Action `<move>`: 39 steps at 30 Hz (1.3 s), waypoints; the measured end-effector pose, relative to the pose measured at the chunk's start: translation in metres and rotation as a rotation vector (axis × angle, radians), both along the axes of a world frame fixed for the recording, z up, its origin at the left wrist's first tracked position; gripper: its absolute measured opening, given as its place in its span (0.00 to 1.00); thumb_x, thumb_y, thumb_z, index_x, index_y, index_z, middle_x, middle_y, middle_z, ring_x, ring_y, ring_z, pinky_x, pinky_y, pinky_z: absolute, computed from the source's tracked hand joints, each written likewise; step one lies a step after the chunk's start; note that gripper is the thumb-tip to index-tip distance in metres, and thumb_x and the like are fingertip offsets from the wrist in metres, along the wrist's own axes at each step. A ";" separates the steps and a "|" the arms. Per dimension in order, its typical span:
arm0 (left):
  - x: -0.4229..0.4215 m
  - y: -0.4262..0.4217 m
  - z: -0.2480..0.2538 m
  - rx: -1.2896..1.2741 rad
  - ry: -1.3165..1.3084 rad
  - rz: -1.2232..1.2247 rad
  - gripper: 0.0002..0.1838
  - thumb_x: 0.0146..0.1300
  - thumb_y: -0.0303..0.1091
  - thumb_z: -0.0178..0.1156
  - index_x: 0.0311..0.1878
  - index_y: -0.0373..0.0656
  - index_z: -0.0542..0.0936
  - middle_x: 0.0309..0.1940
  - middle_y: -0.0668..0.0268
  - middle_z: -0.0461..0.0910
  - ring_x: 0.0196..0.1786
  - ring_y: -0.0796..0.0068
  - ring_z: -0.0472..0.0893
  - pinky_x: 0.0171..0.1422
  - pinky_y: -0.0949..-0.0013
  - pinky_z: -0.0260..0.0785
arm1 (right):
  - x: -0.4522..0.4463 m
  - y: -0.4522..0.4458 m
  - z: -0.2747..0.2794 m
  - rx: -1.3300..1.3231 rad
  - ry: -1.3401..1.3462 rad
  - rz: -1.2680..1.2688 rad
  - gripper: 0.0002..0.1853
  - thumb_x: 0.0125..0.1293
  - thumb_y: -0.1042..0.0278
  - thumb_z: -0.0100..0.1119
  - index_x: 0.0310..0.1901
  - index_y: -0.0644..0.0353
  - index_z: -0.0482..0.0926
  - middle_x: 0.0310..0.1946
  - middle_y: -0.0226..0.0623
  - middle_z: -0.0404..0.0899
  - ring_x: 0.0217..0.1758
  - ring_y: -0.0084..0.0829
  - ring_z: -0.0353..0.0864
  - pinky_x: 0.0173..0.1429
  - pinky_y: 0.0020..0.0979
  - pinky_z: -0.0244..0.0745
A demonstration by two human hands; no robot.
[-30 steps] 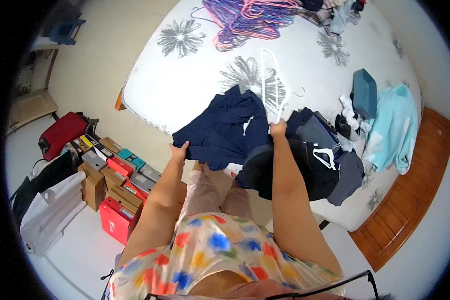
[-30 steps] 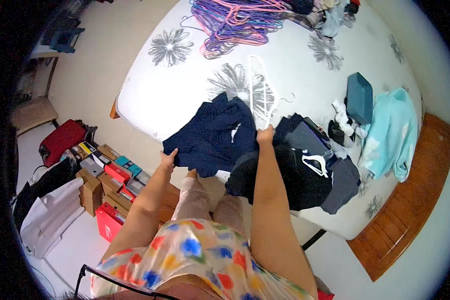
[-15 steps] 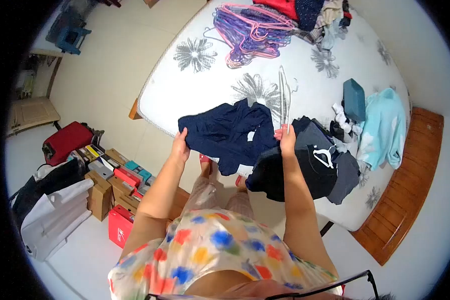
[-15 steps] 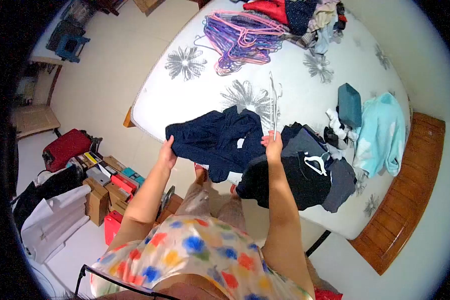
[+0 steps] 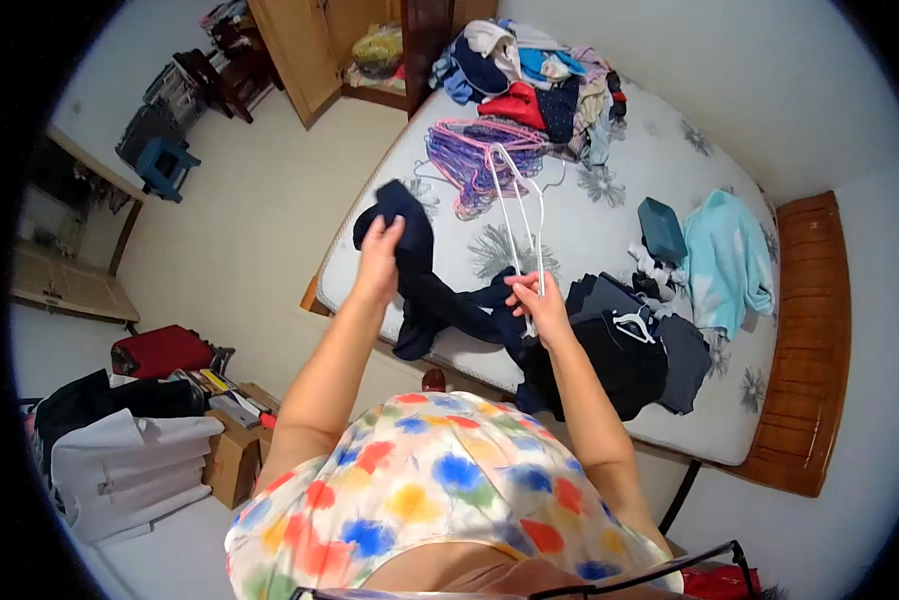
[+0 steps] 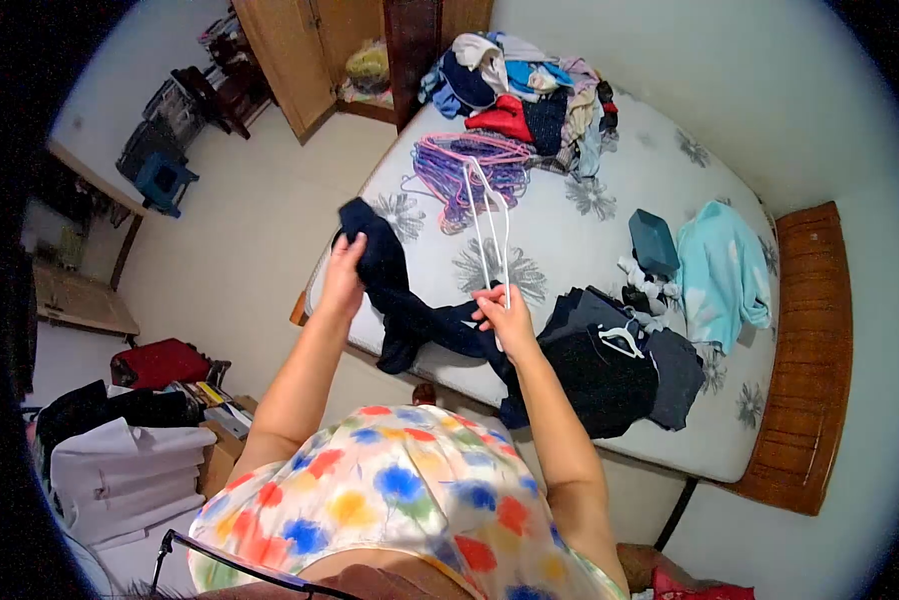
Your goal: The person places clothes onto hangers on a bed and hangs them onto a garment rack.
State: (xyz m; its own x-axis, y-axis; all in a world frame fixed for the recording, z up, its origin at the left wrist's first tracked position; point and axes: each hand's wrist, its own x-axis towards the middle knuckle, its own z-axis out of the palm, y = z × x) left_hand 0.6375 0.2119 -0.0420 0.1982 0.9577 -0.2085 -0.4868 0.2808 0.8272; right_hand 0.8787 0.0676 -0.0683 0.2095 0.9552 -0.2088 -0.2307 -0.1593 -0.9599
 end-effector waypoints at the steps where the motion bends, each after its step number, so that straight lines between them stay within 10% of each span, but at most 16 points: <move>1: 0.006 -0.004 -0.002 0.083 0.090 -0.032 0.17 0.68 0.35 0.56 0.56 0.37 0.72 0.46 0.68 0.77 0.48 0.79 0.75 0.55 0.74 0.67 | -0.007 0.004 0.013 0.041 0.012 0.034 0.10 0.66 0.69 0.58 0.43 0.58 0.66 0.50 0.46 0.78 0.40 0.26 0.80 0.38 0.24 0.76; 5: 0.030 -0.046 0.012 0.323 0.310 -0.299 0.17 0.67 0.34 0.55 0.55 0.36 0.71 0.45 0.66 0.76 0.47 0.78 0.73 0.54 0.72 0.67 | -0.043 0.023 0.055 0.164 0.006 0.033 0.12 0.64 0.67 0.61 0.43 0.57 0.68 0.54 0.46 0.76 0.53 0.29 0.77 0.47 0.27 0.76; 9: 0.040 -0.081 0.010 0.742 0.692 -0.416 0.33 0.65 0.33 0.58 0.68 0.36 0.55 0.50 0.52 0.73 0.52 0.64 0.76 0.59 0.65 0.68 | -0.064 0.032 0.049 0.096 -0.447 -0.154 0.21 0.56 0.62 0.70 0.41 0.60 0.68 0.34 0.32 0.70 0.38 0.24 0.70 0.42 0.28 0.70; 12: 0.031 -0.087 0.025 0.618 0.685 -0.771 0.40 0.63 0.31 0.61 0.72 0.39 0.49 0.55 0.50 0.71 0.57 0.63 0.75 0.62 0.64 0.68 | -0.064 0.035 0.047 0.042 -0.209 -0.197 0.19 0.58 0.64 0.67 0.42 0.62 0.68 0.35 0.33 0.71 0.38 0.24 0.71 0.42 0.29 0.70; 17: 0.013 -0.059 0.009 0.449 0.297 -0.572 0.17 0.67 0.26 0.55 0.58 0.41 0.74 0.34 0.64 0.81 0.40 0.75 0.81 0.50 0.72 0.73 | -0.044 0.037 0.042 0.199 0.028 -0.284 0.11 0.64 0.72 0.58 0.45 0.60 0.68 0.36 0.30 0.73 0.39 0.19 0.71 0.42 0.22 0.69; 27: 0.029 -0.028 -0.019 1.031 0.693 -0.689 0.35 0.39 0.24 0.62 0.58 0.52 0.74 0.68 0.58 0.58 0.71 0.48 0.54 0.75 0.52 0.47 | -0.032 0.006 0.100 0.136 0.127 -0.018 0.12 0.67 0.72 0.54 0.51 0.62 0.69 0.40 0.30 0.76 0.40 0.19 0.77 0.44 0.22 0.74; 33: 0.048 -0.024 -0.057 1.297 1.038 -0.919 0.26 0.40 0.27 0.64 0.49 0.50 0.81 0.67 0.62 0.60 0.72 0.49 0.53 0.74 0.52 0.48 | -0.023 -0.013 0.123 0.178 0.147 -0.067 0.15 0.67 0.73 0.54 0.55 0.62 0.68 0.41 0.31 0.77 0.42 0.20 0.77 0.46 0.22 0.75; 39: 0.037 -0.004 -0.088 1.046 1.478 -1.073 0.19 0.53 0.38 0.58 0.50 0.50 0.82 0.60 0.60 0.71 0.66 0.58 0.67 0.69 0.59 0.59 | 0.008 -0.030 0.128 0.239 0.068 -0.221 0.15 0.67 0.76 0.55 0.54 0.63 0.69 0.42 0.32 0.77 0.42 0.21 0.78 0.48 0.24 0.75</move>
